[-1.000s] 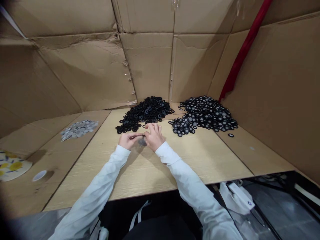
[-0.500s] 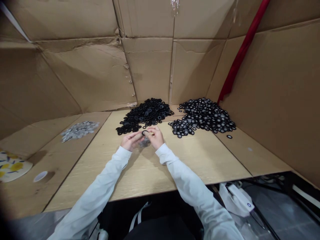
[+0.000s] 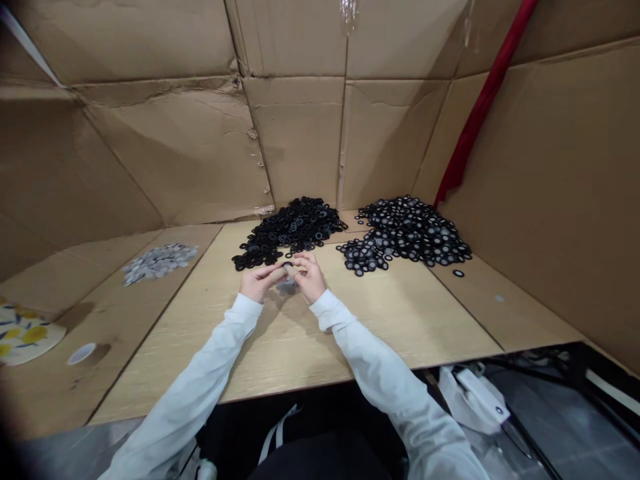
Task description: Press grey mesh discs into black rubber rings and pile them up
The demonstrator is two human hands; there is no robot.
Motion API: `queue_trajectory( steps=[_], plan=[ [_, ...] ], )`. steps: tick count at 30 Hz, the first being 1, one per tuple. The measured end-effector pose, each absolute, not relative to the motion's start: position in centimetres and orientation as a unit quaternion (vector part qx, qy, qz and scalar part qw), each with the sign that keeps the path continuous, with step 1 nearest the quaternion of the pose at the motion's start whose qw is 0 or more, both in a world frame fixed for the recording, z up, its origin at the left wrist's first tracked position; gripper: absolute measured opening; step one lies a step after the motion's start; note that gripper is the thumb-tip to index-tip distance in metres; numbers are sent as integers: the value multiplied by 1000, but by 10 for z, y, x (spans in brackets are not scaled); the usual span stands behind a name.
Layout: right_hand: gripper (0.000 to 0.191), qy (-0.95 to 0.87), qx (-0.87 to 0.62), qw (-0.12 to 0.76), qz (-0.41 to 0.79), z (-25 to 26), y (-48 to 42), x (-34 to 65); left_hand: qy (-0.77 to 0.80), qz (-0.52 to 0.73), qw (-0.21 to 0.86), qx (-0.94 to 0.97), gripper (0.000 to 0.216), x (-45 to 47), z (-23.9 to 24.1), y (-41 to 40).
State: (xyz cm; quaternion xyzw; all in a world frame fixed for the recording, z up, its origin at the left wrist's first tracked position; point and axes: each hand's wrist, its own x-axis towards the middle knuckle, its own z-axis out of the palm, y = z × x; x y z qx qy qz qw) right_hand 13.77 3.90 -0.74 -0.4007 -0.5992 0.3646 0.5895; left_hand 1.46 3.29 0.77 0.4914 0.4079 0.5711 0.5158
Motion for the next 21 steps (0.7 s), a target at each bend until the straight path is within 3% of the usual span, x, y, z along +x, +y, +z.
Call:
queue_trajectory(
  steps=[12, 21],
  plan=[
    [8, -728, -429, 526, 96, 2, 31, 147, 442, 561, 418, 562, 20, 12, 13, 27],
    [12, -716, -449, 532, 42, 10, 26, 148, 420, 633, 347, 550, 13, 24, 13, 21]
  ],
)
